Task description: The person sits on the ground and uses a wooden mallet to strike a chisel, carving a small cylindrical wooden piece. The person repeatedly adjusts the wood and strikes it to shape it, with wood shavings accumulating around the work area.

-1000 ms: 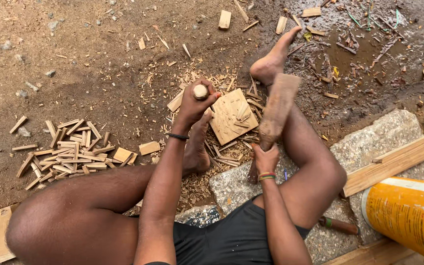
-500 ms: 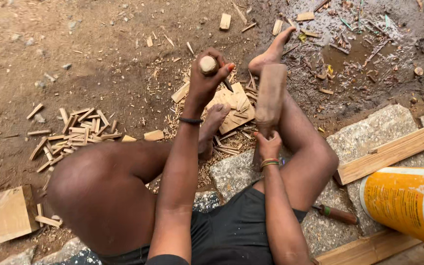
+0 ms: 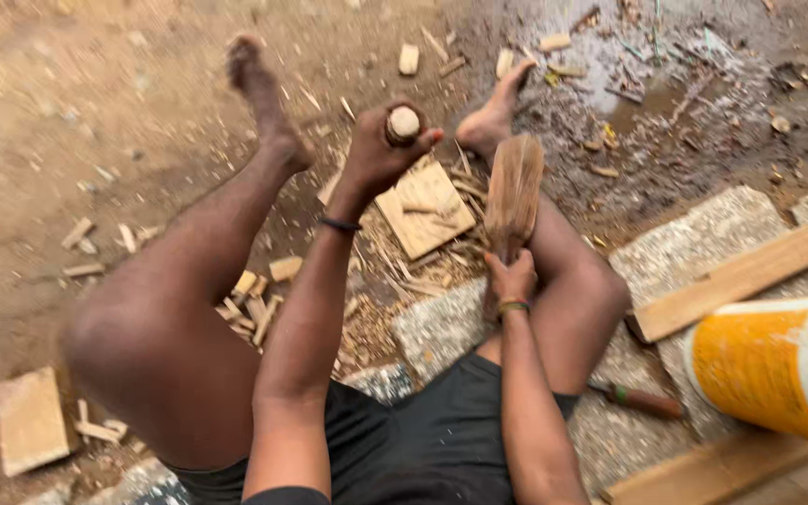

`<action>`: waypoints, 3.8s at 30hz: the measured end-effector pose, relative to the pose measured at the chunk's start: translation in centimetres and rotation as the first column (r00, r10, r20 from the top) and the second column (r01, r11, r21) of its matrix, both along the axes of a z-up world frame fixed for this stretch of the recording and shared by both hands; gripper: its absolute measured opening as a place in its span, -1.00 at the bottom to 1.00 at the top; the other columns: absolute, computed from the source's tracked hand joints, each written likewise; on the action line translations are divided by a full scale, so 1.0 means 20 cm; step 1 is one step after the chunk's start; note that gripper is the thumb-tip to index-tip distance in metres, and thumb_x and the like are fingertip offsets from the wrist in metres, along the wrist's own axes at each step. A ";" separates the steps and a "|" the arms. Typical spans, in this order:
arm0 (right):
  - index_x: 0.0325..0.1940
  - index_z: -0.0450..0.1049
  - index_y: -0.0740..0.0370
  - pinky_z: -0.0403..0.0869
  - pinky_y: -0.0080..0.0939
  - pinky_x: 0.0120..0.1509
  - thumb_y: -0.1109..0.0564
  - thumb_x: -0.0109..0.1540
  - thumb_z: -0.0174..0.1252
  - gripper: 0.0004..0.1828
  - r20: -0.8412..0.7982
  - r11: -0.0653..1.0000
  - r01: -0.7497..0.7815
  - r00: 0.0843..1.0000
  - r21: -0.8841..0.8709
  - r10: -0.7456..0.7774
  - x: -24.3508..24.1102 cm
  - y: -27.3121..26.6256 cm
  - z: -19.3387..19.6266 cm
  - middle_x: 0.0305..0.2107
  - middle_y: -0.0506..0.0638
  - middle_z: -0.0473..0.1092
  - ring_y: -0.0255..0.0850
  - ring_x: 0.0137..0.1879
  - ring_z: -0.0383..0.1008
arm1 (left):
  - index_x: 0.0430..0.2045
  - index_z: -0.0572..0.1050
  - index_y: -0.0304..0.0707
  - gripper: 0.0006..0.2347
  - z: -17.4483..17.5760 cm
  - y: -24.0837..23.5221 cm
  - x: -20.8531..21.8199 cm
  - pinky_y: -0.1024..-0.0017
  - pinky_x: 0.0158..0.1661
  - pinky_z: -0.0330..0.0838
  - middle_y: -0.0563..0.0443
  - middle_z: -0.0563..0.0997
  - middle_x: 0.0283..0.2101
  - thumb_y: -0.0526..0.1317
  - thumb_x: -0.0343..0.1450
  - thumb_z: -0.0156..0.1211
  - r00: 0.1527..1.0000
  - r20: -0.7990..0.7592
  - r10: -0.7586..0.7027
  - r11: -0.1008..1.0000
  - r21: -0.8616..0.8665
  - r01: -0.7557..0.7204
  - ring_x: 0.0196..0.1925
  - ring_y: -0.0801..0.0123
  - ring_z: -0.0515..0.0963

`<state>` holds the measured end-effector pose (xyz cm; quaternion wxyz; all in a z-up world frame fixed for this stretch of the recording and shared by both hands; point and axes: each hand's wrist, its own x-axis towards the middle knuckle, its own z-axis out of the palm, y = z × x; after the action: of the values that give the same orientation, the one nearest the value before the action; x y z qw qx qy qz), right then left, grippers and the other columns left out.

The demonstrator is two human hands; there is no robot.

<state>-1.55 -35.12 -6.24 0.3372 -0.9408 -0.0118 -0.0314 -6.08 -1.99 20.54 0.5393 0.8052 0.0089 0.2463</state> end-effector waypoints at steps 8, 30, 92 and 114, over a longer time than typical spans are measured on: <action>0.11 0.42 0.18 0.49 0.21 0.00 -0.12 0.02 0.46 -0.33 -0.169 0.982 0.039 0.983 -0.183 -0.071 -0.05 0.18 0.13 -0.18 0.28 0.54 0.24 -0.07 0.55 | -0.24 0.52 -0.31 -0.78 0.17 0.32 0.09 0.39 -0.34 0.65 -0.07 0.67 -0.35 -0.14 0.45 0.38 0.963 -0.101 -0.248 0.779 0.570 0.260 -0.37 0.29 0.68; -0.16 0.62 0.03 0.50 -0.02 -0.08 -0.03 0.18 0.41 -0.78 -0.079 0.656 -0.679 0.712 -0.329 0.697 0.23 0.92 0.05 -0.27 0.00 0.53 -0.05 -0.17 0.52 | -0.22 0.45 -0.35 -0.75 -0.14 1.18 -0.13 0.21 -0.39 0.63 -0.19 0.65 -0.49 -0.28 0.33 0.37 0.773 -0.618 0.145 0.469 0.731 0.496 -0.42 0.09 0.69; -0.03 0.36 0.27 0.66 0.01 -0.29 0.02 0.34 0.18 -0.71 -0.400 0.267 0.310 0.535 0.912 0.745 -0.04 0.91 0.25 -0.35 0.24 0.56 -0.16 -0.49 0.59 | -0.20 0.51 -0.33 -0.73 -0.57 1.11 -0.29 0.27 -0.40 0.67 -0.10 0.68 -0.47 -0.16 0.35 0.33 0.548 -0.830 -0.104 0.554 0.409 0.725 -0.38 0.20 0.73; -0.19 0.49 0.31 0.45 -0.38 -0.52 0.08 0.25 0.33 -0.75 -0.553 0.743 -0.020 0.655 0.669 0.516 -0.09 0.94 0.11 -0.59 0.02 0.45 -0.35 -0.56 0.45 | -0.16 0.51 -0.36 -0.62 -0.73 1.21 -0.34 0.11 -0.33 0.59 -0.21 0.66 -0.45 -0.15 0.23 0.42 0.645 -0.731 -0.224 0.600 0.418 0.682 -0.35 0.00 0.70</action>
<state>-3.40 -16.30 -4.10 0.5995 -0.7018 -0.0185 0.3844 -12.91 22.20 5.92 0.2278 0.9453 -0.1251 -0.1972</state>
